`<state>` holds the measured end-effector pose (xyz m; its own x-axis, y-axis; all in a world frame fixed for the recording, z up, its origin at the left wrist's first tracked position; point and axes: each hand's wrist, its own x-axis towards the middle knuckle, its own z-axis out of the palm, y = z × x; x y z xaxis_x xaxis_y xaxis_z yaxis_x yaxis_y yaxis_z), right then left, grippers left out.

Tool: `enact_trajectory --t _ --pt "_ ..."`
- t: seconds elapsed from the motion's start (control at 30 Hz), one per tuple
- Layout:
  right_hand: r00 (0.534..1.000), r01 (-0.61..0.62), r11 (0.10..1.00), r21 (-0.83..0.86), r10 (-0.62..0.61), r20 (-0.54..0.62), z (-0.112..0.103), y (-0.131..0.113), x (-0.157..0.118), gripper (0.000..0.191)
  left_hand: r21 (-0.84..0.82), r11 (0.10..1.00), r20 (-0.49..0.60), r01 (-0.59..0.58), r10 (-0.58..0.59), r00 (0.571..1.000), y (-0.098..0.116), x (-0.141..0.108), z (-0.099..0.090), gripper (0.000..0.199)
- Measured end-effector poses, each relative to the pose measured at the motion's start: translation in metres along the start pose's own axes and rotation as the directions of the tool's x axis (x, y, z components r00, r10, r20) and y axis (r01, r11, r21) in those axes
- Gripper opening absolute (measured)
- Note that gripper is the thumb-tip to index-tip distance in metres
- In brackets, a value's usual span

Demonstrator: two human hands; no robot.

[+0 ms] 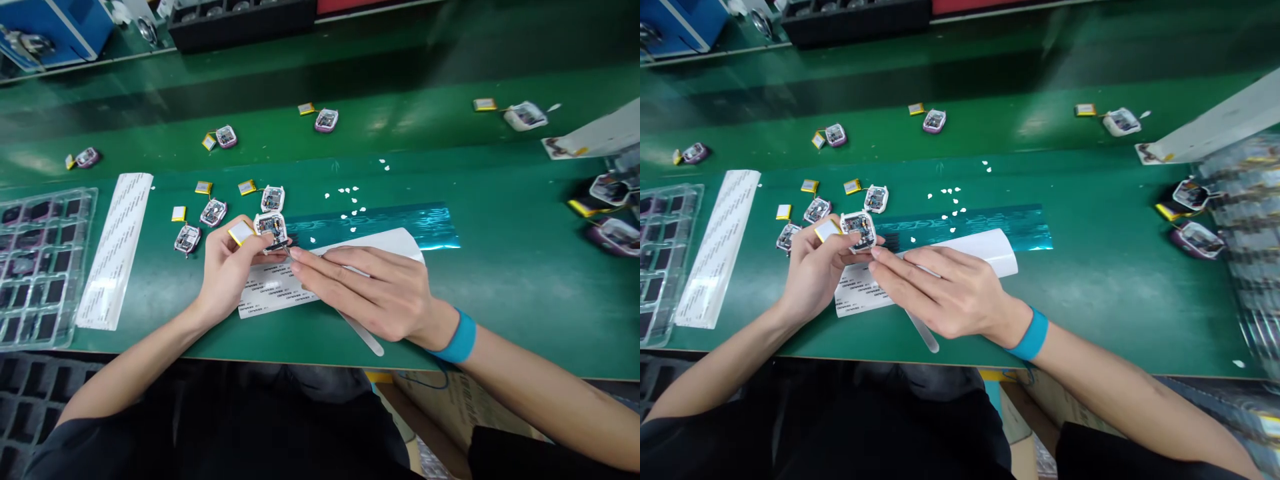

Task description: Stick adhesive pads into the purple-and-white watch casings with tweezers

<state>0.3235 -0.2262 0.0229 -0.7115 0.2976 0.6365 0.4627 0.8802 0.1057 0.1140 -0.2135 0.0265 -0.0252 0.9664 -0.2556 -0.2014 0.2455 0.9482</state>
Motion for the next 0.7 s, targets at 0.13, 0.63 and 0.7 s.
enact_trajectory --t 0.13,0.63,0.7 --pt "1.0 0.011 0.999 -0.035 -0.011 0.014 0.0012 -0.0017 0.0001 0.023 -0.002 1.0 0.002 -0.003 0.003 1.0 -0.0015 -0.0007 0.0006 0.029" --pt "0.996 -0.091 0.992 0.086 0.09 0.016 0.0052 -0.0044 -0.0031 0.025 0.049 0.999 -0.021 -0.014 0.015 1.0 -0.0005 -0.0025 0.0017 0.029" --pt "0.991 -0.131 0.983 0.129 0.132 -0.002 0.0058 -0.0044 -0.0038 0.026 0.048 0.999 -0.029 -0.01 0.012 1.0 -0.0001 -0.0028 0.0019 0.029"
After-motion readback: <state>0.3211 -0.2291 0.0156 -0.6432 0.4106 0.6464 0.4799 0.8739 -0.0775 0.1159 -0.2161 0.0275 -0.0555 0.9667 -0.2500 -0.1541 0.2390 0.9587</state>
